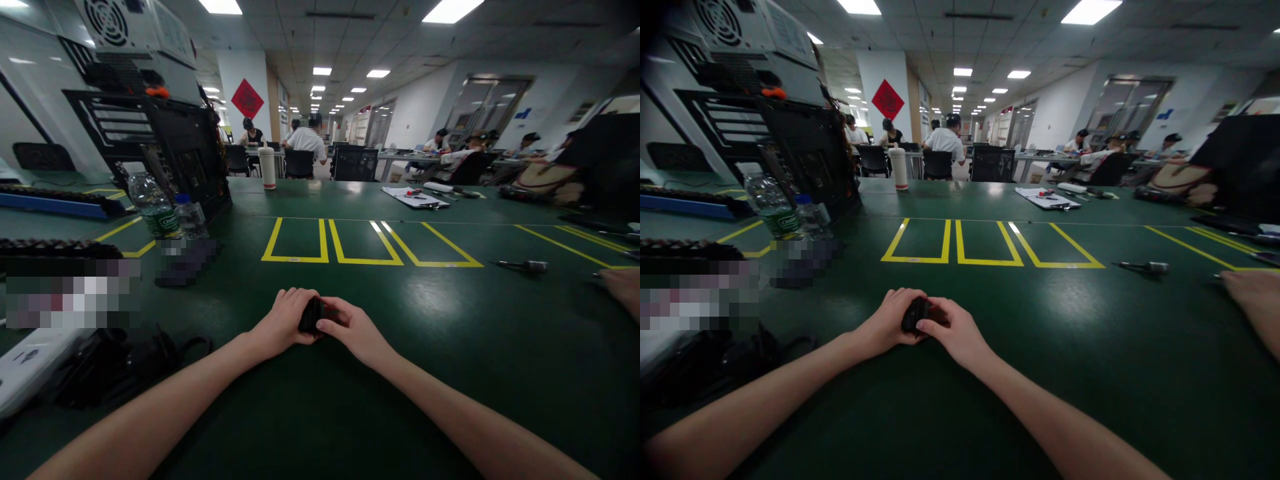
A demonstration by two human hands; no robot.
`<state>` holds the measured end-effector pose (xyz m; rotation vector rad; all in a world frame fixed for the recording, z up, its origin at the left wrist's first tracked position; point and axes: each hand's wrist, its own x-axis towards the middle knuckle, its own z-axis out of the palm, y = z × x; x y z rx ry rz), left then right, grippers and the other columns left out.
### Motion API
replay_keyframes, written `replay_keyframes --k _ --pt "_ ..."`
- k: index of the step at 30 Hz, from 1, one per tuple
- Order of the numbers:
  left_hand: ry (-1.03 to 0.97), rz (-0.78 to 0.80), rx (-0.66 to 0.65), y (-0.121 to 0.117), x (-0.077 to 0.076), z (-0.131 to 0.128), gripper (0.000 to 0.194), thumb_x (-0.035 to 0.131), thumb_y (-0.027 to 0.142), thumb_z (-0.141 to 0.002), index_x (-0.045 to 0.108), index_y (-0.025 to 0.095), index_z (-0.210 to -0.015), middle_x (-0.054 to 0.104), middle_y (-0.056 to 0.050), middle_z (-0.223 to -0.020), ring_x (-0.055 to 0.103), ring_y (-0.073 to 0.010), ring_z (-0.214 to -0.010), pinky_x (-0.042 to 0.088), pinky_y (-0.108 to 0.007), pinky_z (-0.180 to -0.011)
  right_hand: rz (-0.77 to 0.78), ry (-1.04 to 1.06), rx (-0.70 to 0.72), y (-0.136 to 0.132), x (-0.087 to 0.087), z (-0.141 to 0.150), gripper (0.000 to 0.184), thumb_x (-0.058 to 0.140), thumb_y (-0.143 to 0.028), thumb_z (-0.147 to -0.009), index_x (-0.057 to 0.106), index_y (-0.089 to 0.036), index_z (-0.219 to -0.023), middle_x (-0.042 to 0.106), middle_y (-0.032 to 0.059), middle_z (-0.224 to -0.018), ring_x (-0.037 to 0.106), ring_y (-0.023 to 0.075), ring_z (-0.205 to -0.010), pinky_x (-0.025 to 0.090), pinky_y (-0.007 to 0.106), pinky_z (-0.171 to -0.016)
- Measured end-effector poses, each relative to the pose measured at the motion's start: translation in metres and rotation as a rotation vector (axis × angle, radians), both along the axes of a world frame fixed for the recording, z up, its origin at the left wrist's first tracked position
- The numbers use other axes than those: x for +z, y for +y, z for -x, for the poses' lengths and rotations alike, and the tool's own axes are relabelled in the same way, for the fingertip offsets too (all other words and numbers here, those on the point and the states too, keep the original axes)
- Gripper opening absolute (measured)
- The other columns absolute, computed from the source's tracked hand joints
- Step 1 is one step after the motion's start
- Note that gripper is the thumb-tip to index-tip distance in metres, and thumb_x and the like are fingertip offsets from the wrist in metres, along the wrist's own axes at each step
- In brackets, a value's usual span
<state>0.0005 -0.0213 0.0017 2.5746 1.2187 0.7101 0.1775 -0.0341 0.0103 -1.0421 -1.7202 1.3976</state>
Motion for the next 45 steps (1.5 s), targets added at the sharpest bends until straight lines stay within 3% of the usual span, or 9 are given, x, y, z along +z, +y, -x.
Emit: replay_keyframes --k 3,8,12,20,26,32,37,45 --pt "0.015 -0.009 0.002 -0.0009 0.0013 -0.0001 0.055 0.067 0.027 -0.060 0.039 0.019 -0.106 0.051 -0.004 -0.098 0.047 -0.0208 -0.087 0.032 -0.031 -0.072 0.020 0.017 -0.014 0.0011 -0.0025 0.0054 0.042 0.062 -0.029 -0.067 0.047 -0.022 -0.106 0.054 0.0031 -0.098 0.055 0.0181 -0.089 0.046 0.036 -0.077" --pt "0.024 -0.002 -0.011 -0.0024 0.0040 0.0003 0.055 0.068 0.025 -0.060 0.038 0.020 -0.106 0.051 -0.004 -0.099 0.047 -0.0213 -0.088 0.032 -0.031 -0.072 0.031 0.061 -0.022 -0.0010 -0.0014 0.0069 0.031 0.064 -0.030 -0.065 0.049 -0.018 -0.089 0.056 0.0018 -0.092 0.056 0.0176 -0.085 0.048 0.035 -0.075" --pt "0.017 -0.010 -0.015 -0.0024 0.0035 0.0006 0.055 0.067 0.027 -0.061 0.038 0.019 -0.107 0.051 -0.005 -0.100 0.047 -0.0212 -0.088 0.032 -0.031 -0.073 0.080 0.123 0.005 -0.0054 0.0027 0.0046 0.023 0.056 -0.030 -0.072 0.049 -0.019 -0.092 0.055 0.0023 -0.095 0.056 0.0170 -0.089 0.047 0.034 -0.078" --pt "0.010 -0.002 0.008 0.0003 -0.0012 -0.0001 0.057 0.067 0.028 -0.060 0.037 0.019 -0.108 0.051 -0.005 -0.101 0.047 -0.0219 -0.089 0.032 -0.032 -0.074 0.165 0.122 0.001 -0.0015 0.0004 0.0025 0.032 0.059 -0.029 -0.070 0.048 -0.019 -0.098 0.055 0.0036 -0.096 0.054 0.0176 -0.093 0.044 0.037 -0.082" --pt "0.020 -0.010 -0.005 -0.0011 0.0019 0.0003 0.056 0.067 0.028 -0.061 0.037 0.019 -0.108 0.051 -0.004 -0.100 0.047 -0.0211 -0.088 0.032 -0.031 -0.074 0.086 0.087 0.010 -0.0029 0.0006 0.0022 0.029 0.062 -0.026 -0.068 0.050 -0.020 -0.093 0.055 0.0018 -0.099 0.054 0.0174 -0.094 0.043 0.037 -0.084" --pt "0.008 -0.015 -0.029 -0.0012 0.0029 -0.0001 0.057 0.068 0.030 -0.060 0.037 0.019 -0.107 0.051 -0.004 -0.099 0.047 -0.0205 -0.087 0.033 -0.031 -0.072 0.068 0.116 0.016 -0.0037 0.0006 0.0014 0.019 0.053 -0.031 -0.075 0.050 -0.019 -0.091 0.056 0.0013 -0.094 0.056 0.0166 -0.090 0.046 0.036 -0.081" --pt "-0.024 0.005 -0.031 -0.0013 0.0036 -0.0008 0.055 0.067 0.028 -0.062 0.038 0.019 -0.107 0.051 -0.004 -0.100 0.047 -0.0204 -0.088 0.033 -0.030 -0.073 0.025 0.115 0.032 -0.0040 0.0010 0.0011 0.022 0.056 -0.023 -0.073 0.049 -0.021 -0.093 0.055 0.0009 -0.100 0.054 0.0173 -0.097 0.045 0.035 -0.083" --pt "-0.018 0.028 -0.023 -0.0014 0.0042 -0.0013 0.055 0.067 0.028 -0.062 0.038 0.019 -0.108 0.051 -0.004 -0.101 0.047 -0.0213 -0.088 0.033 -0.032 -0.074 0.002 0.111 0.053 -0.0033 -0.0008 0.0028 0.025 0.057 -0.024 -0.073 0.046 -0.021 -0.095 0.052 0.0015 -0.101 0.056 0.0174 -0.092 0.048 0.035 -0.079"
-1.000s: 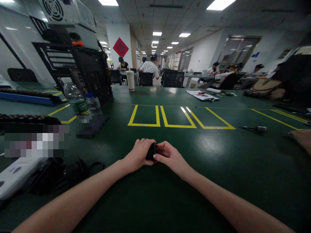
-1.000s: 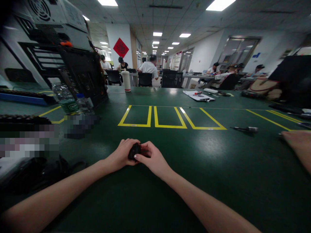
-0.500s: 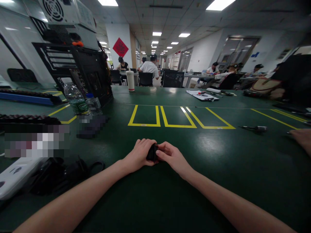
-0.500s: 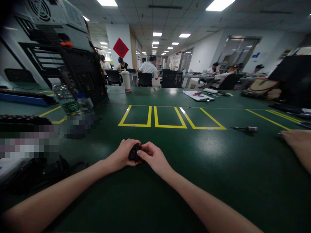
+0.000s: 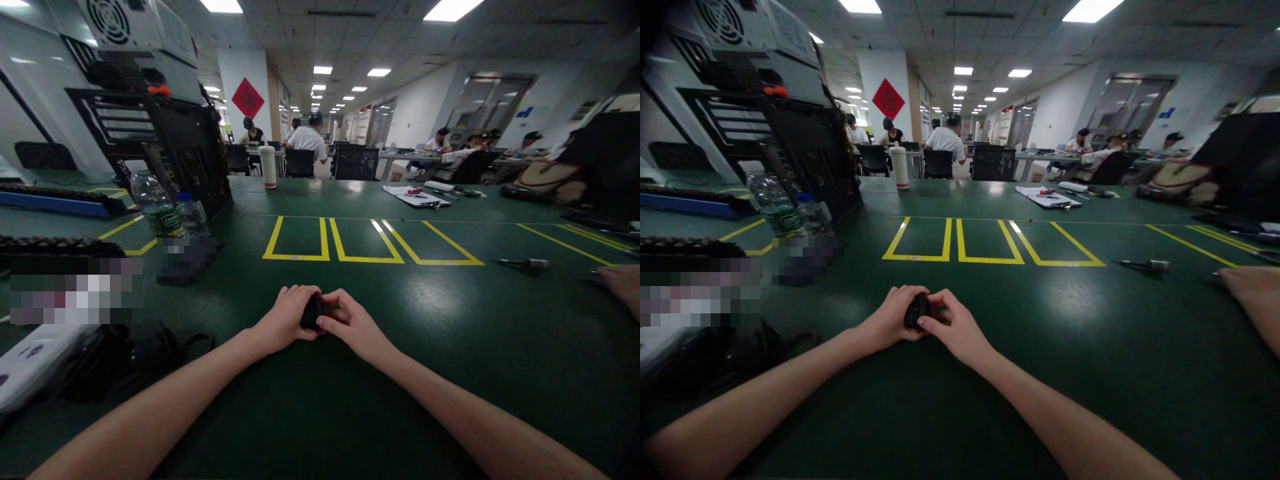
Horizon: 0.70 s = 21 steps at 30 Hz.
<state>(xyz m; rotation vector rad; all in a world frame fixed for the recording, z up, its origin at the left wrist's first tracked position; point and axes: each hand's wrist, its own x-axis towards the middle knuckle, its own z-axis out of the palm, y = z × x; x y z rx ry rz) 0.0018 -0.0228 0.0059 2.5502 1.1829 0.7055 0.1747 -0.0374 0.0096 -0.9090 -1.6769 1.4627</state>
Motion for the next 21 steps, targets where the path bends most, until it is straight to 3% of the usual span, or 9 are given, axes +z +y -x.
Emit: replay_keyframes --k 7,13,21 --pt "0.026 0.015 -0.027 -0.0058 0.0098 0.0013 0.053 0.063 0.030 -0.066 0.037 0.019 -0.110 0.050 -0.006 -0.103 0.047 -0.0216 -0.090 0.034 -0.033 -0.075 0.046 0.067 0.034 0.0025 -0.0033 -0.0009 0.027 0.060 -0.022 -0.070 0.047 -0.021 -0.093 0.053 0.0012 -0.100 0.055 0.0180 -0.093 0.048 0.035 -0.078" --pt "0.005 -0.013 0.001 -0.0027 0.0026 0.0008 0.056 0.066 0.031 -0.062 0.038 0.019 -0.109 0.051 -0.005 -0.101 0.047 -0.0217 -0.090 0.033 -0.032 -0.075 0.007 0.058 -0.024 0.0012 0.0008 0.0000 0.015 0.054 -0.027 -0.075 0.049 -0.019 -0.088 0.054 0.0010 -0.092 0.056 0.0160 -0.089 0.047 0.033 -0.078" --pt "0.003 0.021 -0.021 -0.0041 0.0062 0.0009 0.053 0.064 0.029 -0.065 0.037 0.020 -0.110 0.051 -0.005 -0.103 0.047 -0.0214 -0.090 0.033 -0.032 -0.075 0.038 -0.040 0.014 0.0018 0.0002 -0.0022 0.026 0.055 -0.022 -0.075 0.045 -0.021 -0.099 0.051 0.0024 -0.101 0.054 0.0172 -0.094 0.047 0.036 -0.081"
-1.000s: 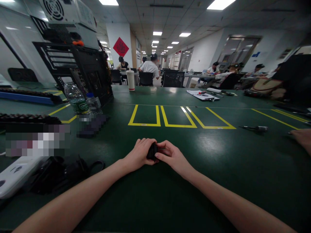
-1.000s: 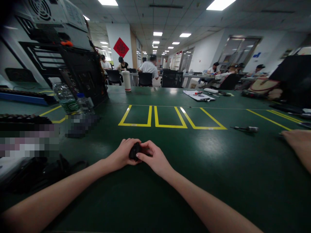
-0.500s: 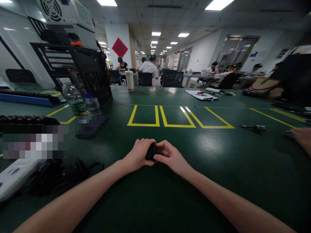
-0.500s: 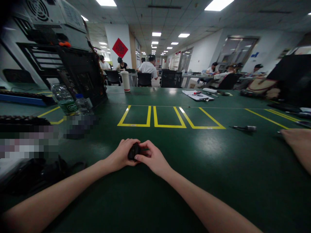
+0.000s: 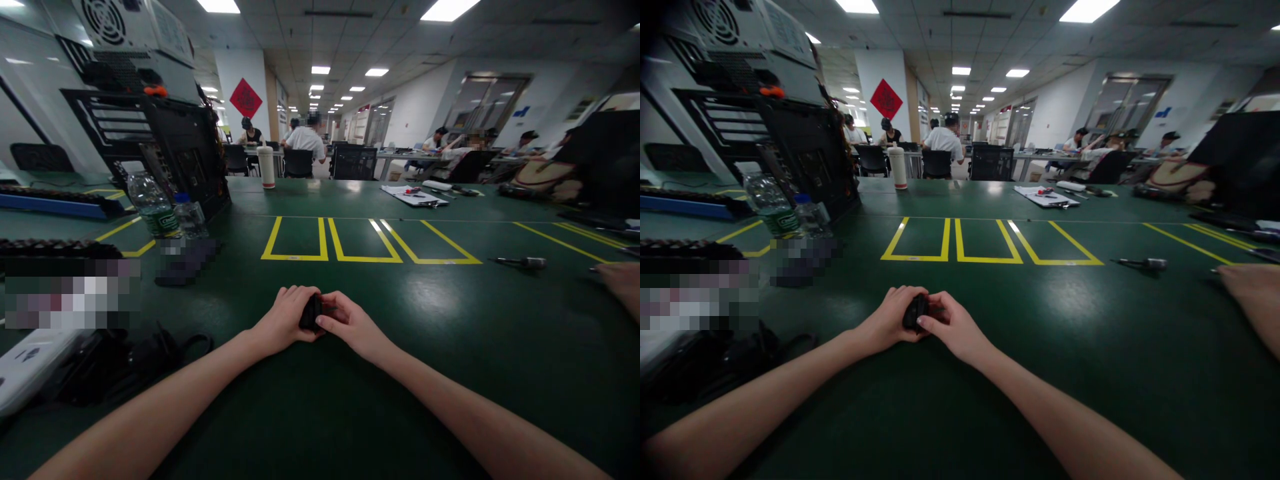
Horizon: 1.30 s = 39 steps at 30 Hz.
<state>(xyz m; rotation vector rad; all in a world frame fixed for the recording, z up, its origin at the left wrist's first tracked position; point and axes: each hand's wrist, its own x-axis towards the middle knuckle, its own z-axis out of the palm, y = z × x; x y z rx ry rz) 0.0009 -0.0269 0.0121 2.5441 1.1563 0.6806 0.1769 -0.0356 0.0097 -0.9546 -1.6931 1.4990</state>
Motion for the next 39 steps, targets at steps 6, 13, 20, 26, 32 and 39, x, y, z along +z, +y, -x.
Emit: replay_keyframes --k 6,13,20,26,32,39 --pt "0.009 -0.048 0.029 0.0012 -0.0049 -0.0003 0.057 0.066 0.024 -0.061 0.037 0.020 -0.110 0.051 -0.004 -0.102 0.047 -0.0213 -0.089 0.033 -0.032 -0.074 -0.051 0.039 0.051 -0.0044 0.0020 -0.0005 0.025 0.055 -0.020 -0.074 0.046 -0.023 -0.097 0.050 0.0002 -0.101 0.054 0.0156 -0.094 0.046 0.034 -0.083" --pt "0.023 -0.102 0.058 0.0042 -0.0078 -0.0036 0.055 0.066 0.027 -0.061 0.038 0.019 -0.108 0.051 -0.005 -0.100 0.047 -0.0222 -0.088 0.033 -0.033 -0.072 -0.046 0.085 -0.007 0.0007 -0.0004 0.0033 0.018 0.051 -0.022 -0.077 0.047 -0.021 -0.094 0.052 0.0012 -0.096 0.057 0.0144 -0.084 0.050 0.030 -0.073" --pt "0.006 -0.073 0.067 0.0065 -0.0089 -0.0033 0.056 0.066 0.029 -0.062 0.037 0.019 -0.109 0.051 -0.004 -0.099 0.048 -0.0218 -0.088 0.033 -0.033 -0.073 -0.012 0.016 0.012 0.0009 0.0031 0.0002 0.025 0.052 -0.021 -0.076 0.046 -0.021 -0.100 0.052 0.0022 -0.101 0.054 0.0169 -0.095 0.047 0.035 -0.082" --pt "0.009 -0.048 0.057 0.0042 -0.0052 -0.0020 0.057 0.066 0.026 -0.062 0.036 0.020 -0.110 0.051 -0.005 -0.103 0.047 -0.0222 -0.092 0.033 -0.033 -0.076 -0.070 0.029 0.023 -0.0022 0.0040 -0.0010 0.026 0.055 -0.019 -0.074 0.045 -0.022 -0.098 0.050 0.0003 -0.102 0.052 0.0157 -0.098 0.045 0.035 -0.086" --pt "0.021 -0.071 0.049 0.0036 -0.0048 -0.0026 0.054 0.065 0.029 -0.064 0.037 0.019 -0.109 0.051 -0.005 -0.103 0.047 -0.0222 -0.091 0.033 -0.033 -0.074 -0.058 0.058 0.002 0.0004 0.0017 0.0017 0.016 0.050 -0.024 -0.078 0.046 -0.021 -0.093 0.051 0.0005 -0.095 0.056 0.0153 -0.088 0.049 0.032 -0.075" --pt "0.008 -0.064 0.056 0.0047 -0.0064 -0.0034 0.053 0.065 0.029 -0.064 0.038 0.019 -0.108 0.051 -0.004 -0.099 0.047 -0.0211 -0.088 0.033 -0.032 -0.073 -0.066 0.018 -0.017 0.0032 -0.0003 0.0023 0.022 0.050 -0.023 -0.078 0.044 -0.021 -0.099 0.050 0.0023 -0.100 0.054 0.0157 -0.091 0.048 0.033 -0.077"
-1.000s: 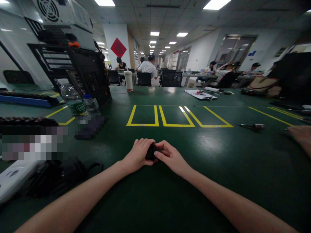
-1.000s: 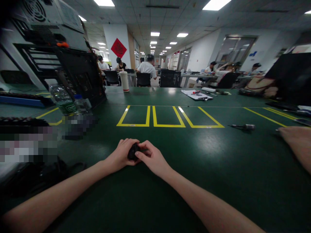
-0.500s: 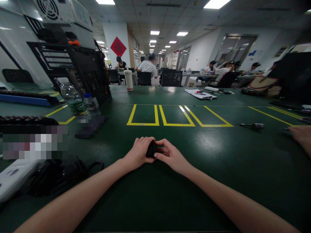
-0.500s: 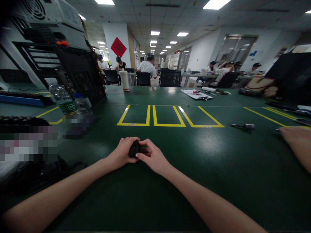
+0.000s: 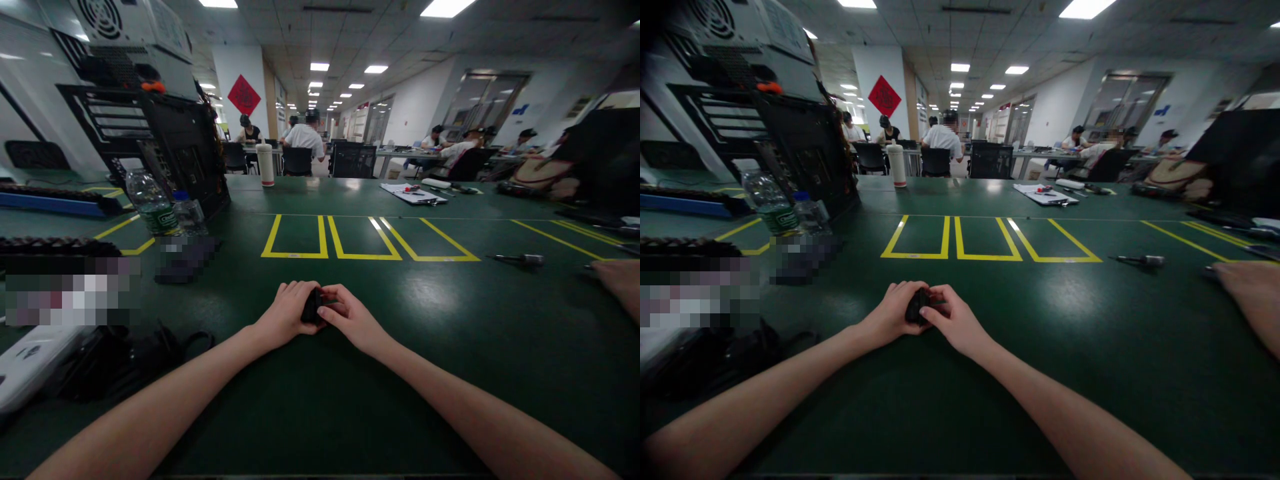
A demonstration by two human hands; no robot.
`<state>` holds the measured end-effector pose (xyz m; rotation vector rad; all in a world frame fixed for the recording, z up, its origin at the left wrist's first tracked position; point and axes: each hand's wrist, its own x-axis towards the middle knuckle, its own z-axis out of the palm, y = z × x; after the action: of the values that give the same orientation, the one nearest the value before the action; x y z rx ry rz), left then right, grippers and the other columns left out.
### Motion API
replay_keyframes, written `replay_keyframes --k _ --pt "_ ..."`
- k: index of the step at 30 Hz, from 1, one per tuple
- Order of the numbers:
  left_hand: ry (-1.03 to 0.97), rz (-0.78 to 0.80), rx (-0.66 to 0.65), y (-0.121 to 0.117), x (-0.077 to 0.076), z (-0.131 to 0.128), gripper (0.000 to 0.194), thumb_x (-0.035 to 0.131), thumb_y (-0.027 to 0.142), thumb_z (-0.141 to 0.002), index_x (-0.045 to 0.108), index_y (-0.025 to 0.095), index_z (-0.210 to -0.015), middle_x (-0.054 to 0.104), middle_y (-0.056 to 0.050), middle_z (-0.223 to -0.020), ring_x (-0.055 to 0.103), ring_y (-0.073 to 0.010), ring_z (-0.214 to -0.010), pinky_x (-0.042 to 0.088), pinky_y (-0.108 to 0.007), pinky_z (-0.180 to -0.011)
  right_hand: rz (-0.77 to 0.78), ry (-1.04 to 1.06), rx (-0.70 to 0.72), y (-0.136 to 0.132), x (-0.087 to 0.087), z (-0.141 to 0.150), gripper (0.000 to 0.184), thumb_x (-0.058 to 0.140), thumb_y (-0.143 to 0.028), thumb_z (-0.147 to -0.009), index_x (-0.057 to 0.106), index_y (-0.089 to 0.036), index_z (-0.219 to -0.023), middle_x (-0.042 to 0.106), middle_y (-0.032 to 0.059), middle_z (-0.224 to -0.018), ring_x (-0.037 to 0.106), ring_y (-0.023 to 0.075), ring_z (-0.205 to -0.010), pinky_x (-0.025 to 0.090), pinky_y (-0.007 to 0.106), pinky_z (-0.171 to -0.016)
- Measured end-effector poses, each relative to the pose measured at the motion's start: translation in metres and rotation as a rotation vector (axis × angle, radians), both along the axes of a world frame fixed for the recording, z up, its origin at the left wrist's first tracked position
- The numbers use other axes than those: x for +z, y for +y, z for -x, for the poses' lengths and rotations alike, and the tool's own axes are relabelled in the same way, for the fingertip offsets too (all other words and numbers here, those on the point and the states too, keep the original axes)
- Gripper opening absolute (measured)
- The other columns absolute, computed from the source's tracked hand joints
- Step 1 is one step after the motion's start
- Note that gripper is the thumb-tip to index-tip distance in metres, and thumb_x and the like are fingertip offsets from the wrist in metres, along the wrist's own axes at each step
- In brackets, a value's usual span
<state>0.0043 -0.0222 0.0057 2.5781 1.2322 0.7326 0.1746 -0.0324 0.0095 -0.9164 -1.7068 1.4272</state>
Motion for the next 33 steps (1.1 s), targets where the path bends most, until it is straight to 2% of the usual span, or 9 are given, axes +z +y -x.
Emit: replay_keyframes --k 7,15,20,26,33 --pt "0.009 0.002 -0.004 0.000 0.001 0.001 0.057 0.066 0.025 -0.062 0.036 0.019 -0.110 0.051 -0.005 -0.102 0.047 -0.0220 -0.091 0.033 -0.033 -0.075 -0.037 0.012 0.040 -0.003 0.001 -0.002 0.026 0.055 -0.018 -0.074 0.044 -0.022 -0.097 0.050 0.0000 -0.100 0.053 0.0157 -0.096 0.047 0.033 -0.081" --pt "0.015 0.017 -0.009 -0.003 0.007 0.001 0.053 0.064 0.030 -0.065 0.037 0.018 -0.109 0.051 -0.007 -0.103 0.047 -0.0227 -0.091 0.033 -0.033 -0.074 -0.005 0.038 0.010 -0.003 0.001 0.000 0.018 0.050 -0.024 -0.077 0.045 -0.022 -0.094 0.052 -0.0001 -0.092 0.057 0.0140 -0.083 0.050 0.031 -0.073" --pt "0.011 0.041 -0.018 -0.002 0.006 0.001 0.052 0.064 0.029 -0.065 0.038 0.020 -0.109 0.051 -0.005 -0.103 0.048 -0.0226 -0.091 0.033 -0.033 -0.075 0.017 -0.009 0.001 -0.003 0.004 -0.001 0.026 0.050 -0.023 -0.077 0.044 -0.022 -0.102 0.050 0.0026 -0.103 0.054 0.0164 -0.093 0.048 0.035 -0.079" --pt "0.007 0.011 -0.005 0.000 0.001 0.001 0.055 0.066 0.027 -0.063 0.037 0.020 -0.109 0.051 -0.005 -0.102 0.047 -0.0220 -0.091 0.033 -0.032 -0.074 -0.002 -0.002 0.036 -0.004 0.004 -0.003 0.025 0.055 -0.019 -0.074 0.046 -0.022 -0.097 0.050 0.0007 -0.101 0.050 0.0172 -0.101 0.045 0.035 -0.085" --pt "0.014 -0.027 0.015 0.001 -0.003 -0.001 0.055 0.065 0.029 -0.062 0.037 0.019 -0.109 0.051 -0.006 -0.103 0.047 -0.0227 -0.091 0.032 -0.033 -0.074 0.000 0.068 0.023 -0.001 -0.003 0.000 0.017 0.052 -0.024 -0.076 0.046 -0.021 -0.092 0.052 0.0000 -0.092 0.056 0.0137 -0.084 0.049 0.031 -0.074"
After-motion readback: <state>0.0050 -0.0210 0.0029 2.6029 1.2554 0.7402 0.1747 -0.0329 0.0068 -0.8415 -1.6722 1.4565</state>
